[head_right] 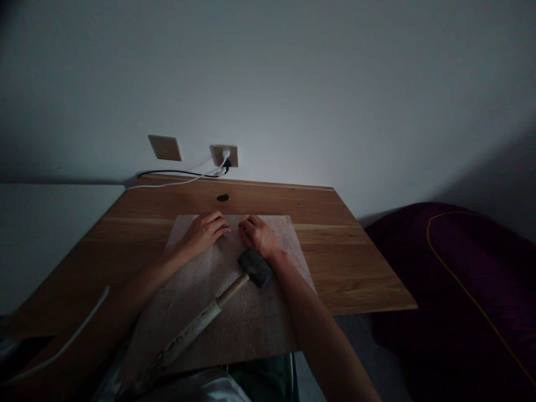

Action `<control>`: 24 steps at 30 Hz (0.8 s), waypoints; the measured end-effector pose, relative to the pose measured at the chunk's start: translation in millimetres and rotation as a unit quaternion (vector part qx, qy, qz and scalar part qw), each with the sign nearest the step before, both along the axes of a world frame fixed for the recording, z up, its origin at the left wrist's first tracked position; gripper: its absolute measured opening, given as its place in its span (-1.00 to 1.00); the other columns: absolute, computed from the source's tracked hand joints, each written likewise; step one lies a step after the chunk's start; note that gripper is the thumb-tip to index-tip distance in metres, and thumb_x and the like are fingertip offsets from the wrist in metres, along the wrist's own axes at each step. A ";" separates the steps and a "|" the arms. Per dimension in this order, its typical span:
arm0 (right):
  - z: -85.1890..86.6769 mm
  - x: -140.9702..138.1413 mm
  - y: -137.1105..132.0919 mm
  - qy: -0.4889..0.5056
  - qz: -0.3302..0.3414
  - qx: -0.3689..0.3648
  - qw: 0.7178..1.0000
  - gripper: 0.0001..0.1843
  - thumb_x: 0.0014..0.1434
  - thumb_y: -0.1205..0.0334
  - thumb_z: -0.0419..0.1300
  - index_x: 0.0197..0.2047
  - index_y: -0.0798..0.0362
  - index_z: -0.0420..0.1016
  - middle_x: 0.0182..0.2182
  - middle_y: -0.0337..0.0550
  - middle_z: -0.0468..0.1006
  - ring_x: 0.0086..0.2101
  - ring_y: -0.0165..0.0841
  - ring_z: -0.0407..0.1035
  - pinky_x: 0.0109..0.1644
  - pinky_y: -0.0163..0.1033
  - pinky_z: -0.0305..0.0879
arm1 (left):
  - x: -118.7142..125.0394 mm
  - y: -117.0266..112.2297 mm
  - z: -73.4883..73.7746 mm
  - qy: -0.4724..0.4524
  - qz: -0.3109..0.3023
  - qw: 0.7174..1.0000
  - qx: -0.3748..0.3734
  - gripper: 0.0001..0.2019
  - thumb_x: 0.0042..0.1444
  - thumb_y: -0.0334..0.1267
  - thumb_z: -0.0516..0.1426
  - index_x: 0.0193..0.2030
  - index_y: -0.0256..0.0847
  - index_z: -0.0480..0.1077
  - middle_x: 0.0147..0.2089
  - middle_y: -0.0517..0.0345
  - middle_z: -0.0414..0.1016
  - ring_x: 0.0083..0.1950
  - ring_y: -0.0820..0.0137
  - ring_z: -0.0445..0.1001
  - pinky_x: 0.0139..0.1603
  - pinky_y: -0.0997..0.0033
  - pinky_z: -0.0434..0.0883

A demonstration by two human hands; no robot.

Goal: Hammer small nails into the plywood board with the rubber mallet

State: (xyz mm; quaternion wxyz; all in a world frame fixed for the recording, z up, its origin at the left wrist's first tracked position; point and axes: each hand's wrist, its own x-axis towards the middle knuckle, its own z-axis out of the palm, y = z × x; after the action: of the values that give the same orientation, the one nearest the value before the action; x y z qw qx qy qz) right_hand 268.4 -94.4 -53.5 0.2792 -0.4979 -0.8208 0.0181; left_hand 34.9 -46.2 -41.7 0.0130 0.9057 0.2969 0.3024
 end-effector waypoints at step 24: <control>5.0 0.3 -3.9 0.015 0.015 -0.016 1.000 -0.74 0.47 0.35 0.20 0.09 -0.04 0.68 -0.10 -0.02 0.65 -0.06 -0.17 0.56 0.05 -0.11 0.52 | -1.7 2.2 -2.2 -0.053 -0.030 0.996 -0.072 -0.90 0.42 -0.25 0.24 -0.15 -0.16 0.59 -0.17 0.14 0.54 -0.13 0.34 0.57 -0.07 0.35 0.47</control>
State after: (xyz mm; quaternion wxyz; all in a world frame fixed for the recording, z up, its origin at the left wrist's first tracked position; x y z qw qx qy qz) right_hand 268.7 -98.3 -48.5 0.2831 -0.4901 -0.8233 0.0429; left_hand 33.1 -44.0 -44.0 0.1030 0.8933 0.2899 0.3276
